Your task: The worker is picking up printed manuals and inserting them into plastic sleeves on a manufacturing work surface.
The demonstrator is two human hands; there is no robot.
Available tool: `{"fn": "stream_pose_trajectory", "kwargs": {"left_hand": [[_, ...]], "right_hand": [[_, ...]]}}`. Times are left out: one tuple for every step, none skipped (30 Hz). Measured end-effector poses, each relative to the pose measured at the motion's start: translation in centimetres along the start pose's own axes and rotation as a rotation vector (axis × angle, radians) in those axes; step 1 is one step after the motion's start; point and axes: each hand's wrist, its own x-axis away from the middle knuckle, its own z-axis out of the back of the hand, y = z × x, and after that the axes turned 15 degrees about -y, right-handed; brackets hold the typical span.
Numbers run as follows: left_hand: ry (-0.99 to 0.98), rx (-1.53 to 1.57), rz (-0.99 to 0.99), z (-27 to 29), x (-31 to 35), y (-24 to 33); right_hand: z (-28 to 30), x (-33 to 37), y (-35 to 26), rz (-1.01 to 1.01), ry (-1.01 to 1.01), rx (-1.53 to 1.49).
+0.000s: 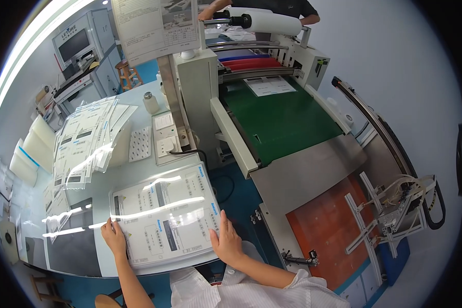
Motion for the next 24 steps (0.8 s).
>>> {"fn": "stream_pose_trajectory", "kwargs": {"left_hand": [[-0.001,-0.008,-0.014,-0.1,0.0,0.2],[-0.002,-0.016,-0.028,0.0,0.0,0.4],[0.002,-0.016,-0.018,0.0,0.1,0.7],[0.003,-0.018,-0.024,0.0,0.1,1.0],[0.004,-0.021,-0.031,0.0,0.1,1.1],[0.006,-0.014,-0.03,-0.1,0.0,1.0],[0.008,-0.014,-0.027,0.0,0.1,0.9],[0.003,-0.015,-0.017,0.0,0.1,0.9],[-0.003,-0.016,-0.007,0.1,0.2,0.9],[-0.004,-0.016,-0.006,0.1,0.2,1.0],[0.0,-0.011,-0.007,0.1,0.3,1.0],[0.005,-0.006,-0.007,0.1,0.3,1.1],[0.005,-0.006,-0.008,0.1,0.3,1.0],[0.004,-0.015,-0.016,0.1,0.2,1.0],[0.002,-0.023,-0.023,0.0,0.3,1.0],[0.001,-0.02,-0.022,0.0,0.3,1.1],[0.003,-0.013,-0.023,0.0,0.3,1.2],[0.005,-0.006,-0.023,0.1,0.3,1.3],[0.003,-0.004,-0.021,0.1,0.3,1.3],[0.011,-0.005,-0.02,0.1,0.3,1.3],[0.02,-0.008,-0.019,0.1,0.3,1.2],[0.019,-0.008,-0.018,0.0,0.3,1.2],[0.021,-0.01,-0.022,0.0,0.2,1.1],[0.023,-0.012,-0.026,0.1,0.2,1.0]], "right_hand": [[0.0,0.0,0.1,0.007,-0.009,0.0],[-0.1,0.0,0.2,0.009,0.004,0.009],[-0.1,0.1,0.3,0.011,0.015,0.021],[-0.1,0.1,0.4,0.017,0.007,0.023],[-0.1,0.1,0.4,0.031,0.02,0.025],[-0.1,0.1,0.4,0.044,0.038,0.026],[-0.2,0.1,0.4,0.047,0.036,0.026],[-0.4,0.1,0.6,0.057,0.045,0.03],[-0.4,0.1,0.6,0.065,0.053,0.034],[-0.4,0.1,0.5,0.065,0.053,0.035],[-0.3,0.1,0.5,0.065,0.05,0.027],[-0.2,0.1,0.4,0.066,0.047,0.019],[-0.2,0.1,0.4,0.066,0.048,0.02],[-0.3,0.1,0.5,0.069,0.05,0.023],[-0.2,0.1,0.6,0.071,0.051,0.029],[-0.2,0.1,0.6,0.071,0.051,0.031],[-0.2,0.0,0.6,0.068,0.05,0.029],[-0.2,0.1,0.6,0.066,0.05,0.026],[-0.3,0.1,0.6,0.064,0.048,0.029],[-0.3,0.0,0.7,0.067,0.051,0.03],[-0.4,0.0,0.7,0.071,0.052,0.031],[-0.4,0.0,0.6,0.07,0.051,0.031],[-0.3,-0.1,0.5,0.065,0.048,0.029],[-0.3,-0.1,0.5,0.06,0.045,0.026]]}}
